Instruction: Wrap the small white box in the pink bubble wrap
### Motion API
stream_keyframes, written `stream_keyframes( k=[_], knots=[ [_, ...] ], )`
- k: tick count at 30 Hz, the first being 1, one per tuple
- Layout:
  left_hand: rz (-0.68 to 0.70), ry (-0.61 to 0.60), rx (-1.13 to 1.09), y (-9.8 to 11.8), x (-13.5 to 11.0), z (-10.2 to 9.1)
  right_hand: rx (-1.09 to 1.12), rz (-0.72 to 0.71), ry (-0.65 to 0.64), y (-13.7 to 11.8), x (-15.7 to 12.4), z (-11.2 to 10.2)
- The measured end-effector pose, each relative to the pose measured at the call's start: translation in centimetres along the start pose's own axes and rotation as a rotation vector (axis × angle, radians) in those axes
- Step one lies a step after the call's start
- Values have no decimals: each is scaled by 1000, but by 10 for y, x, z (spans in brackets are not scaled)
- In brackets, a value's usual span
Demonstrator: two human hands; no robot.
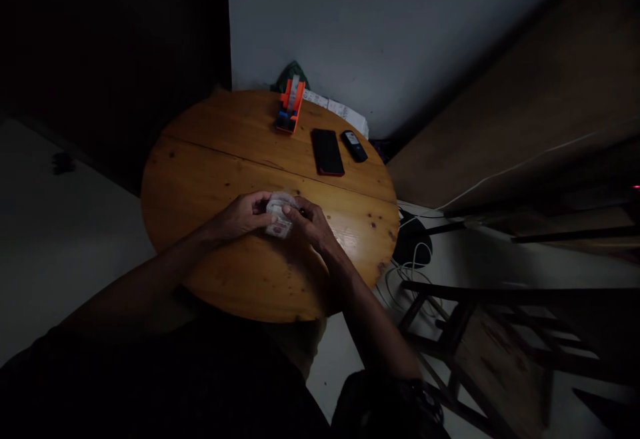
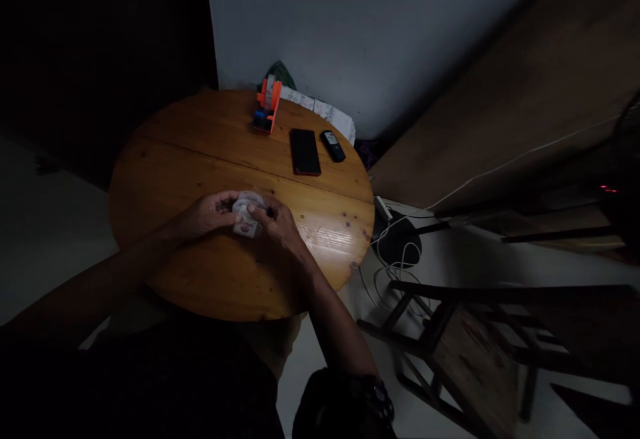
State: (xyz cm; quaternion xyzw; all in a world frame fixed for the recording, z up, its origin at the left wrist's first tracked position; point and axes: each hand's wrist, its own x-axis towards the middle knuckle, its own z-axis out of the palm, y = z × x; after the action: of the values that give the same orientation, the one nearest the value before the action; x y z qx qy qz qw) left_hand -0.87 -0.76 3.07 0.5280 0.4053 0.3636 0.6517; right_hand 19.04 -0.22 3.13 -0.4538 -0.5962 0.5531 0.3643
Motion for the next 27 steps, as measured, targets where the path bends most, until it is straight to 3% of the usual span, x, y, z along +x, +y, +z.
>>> stream_keyframes(
  k=[5, 10, 15, 20, 27],
  knots=[
    [-25, 74, -10, 2, 6, 4, 94, -13, 92, 10, 2, 2],
    [-23, 102, -11, 0, 13, 5, 215, 8, 183, 17, 24, 3],
    [74, 186, -21, -14, 20, 6, 160, -79, 291, 18, 36, 7],
    [185, 304, 68, -28, 25, 9, -84, -222, 334, 20, 28, 7],
    [207, 386, 339, -36, 31, 7, -683, -411, 240, 9, 11, 7]
  ],
)
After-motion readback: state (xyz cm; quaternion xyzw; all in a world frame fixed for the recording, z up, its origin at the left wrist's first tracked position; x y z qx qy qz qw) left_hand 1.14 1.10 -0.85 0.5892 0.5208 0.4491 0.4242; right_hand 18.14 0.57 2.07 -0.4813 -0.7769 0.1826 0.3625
